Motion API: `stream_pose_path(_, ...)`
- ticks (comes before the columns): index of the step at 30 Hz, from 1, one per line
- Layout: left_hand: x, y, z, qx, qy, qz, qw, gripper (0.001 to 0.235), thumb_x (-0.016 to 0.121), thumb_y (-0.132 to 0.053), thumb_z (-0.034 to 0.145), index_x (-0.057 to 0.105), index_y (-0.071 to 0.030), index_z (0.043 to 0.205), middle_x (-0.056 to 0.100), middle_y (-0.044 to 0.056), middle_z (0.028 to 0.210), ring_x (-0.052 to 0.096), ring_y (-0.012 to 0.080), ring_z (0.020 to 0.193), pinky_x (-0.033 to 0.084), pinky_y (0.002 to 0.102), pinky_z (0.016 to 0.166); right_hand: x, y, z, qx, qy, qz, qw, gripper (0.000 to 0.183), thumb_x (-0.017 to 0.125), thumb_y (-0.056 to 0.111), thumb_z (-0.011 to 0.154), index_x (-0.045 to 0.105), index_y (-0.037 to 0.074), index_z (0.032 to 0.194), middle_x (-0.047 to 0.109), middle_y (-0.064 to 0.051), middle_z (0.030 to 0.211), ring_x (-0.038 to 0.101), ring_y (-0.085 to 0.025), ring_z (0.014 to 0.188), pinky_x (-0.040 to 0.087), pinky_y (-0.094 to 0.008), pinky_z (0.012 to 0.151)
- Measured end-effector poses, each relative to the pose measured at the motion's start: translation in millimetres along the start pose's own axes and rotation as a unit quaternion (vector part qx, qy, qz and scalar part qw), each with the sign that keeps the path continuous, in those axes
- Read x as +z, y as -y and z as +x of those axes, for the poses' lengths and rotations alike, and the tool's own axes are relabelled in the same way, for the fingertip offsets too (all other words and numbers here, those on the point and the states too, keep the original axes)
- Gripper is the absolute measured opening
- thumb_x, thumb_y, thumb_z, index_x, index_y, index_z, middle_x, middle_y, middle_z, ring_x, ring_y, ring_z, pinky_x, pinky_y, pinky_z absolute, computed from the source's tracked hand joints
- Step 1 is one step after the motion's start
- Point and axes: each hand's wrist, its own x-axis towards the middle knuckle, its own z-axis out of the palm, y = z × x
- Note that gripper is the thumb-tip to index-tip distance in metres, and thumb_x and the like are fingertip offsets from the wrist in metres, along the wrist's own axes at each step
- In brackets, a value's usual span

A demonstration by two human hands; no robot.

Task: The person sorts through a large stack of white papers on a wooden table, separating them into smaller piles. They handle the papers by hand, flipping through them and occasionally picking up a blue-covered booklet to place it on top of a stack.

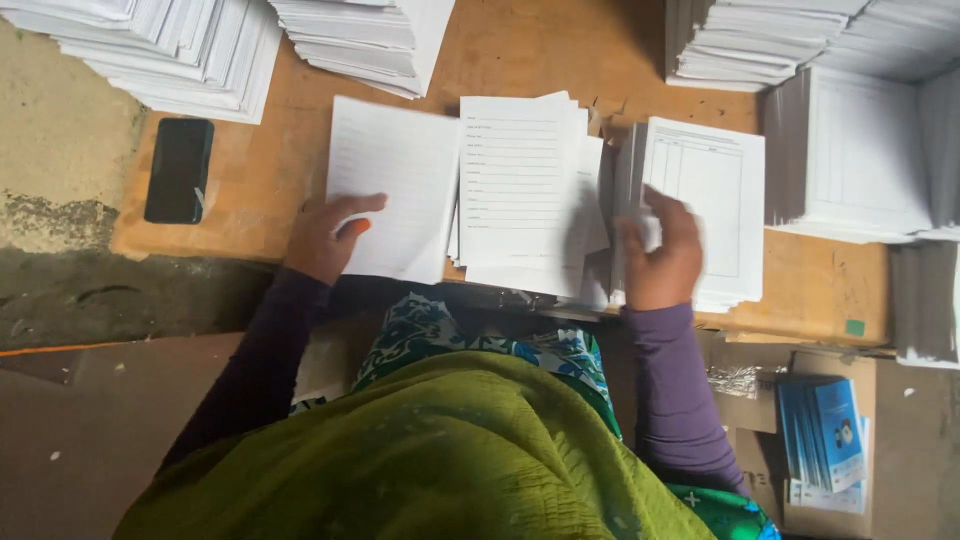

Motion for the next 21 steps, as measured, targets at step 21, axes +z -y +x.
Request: stream_pose_path(21,166,-158,43,-0.147,0.265,-0.551,0.777,0.041,0.064,-0.034,0.093,0.060,-0.014,0.129,0.070,0.010,0.114,0.070,0.0181,0.100,0.053,0.029,0.084,-16,-23,-31,0.037,0.062,-0.496,0.865,0.020,0.063,0.027,0.086,0.074,0.016,0.099,0.070,-0.007,0.080,0.071,-0.029,0.072,0.057,-0.039,0.068)
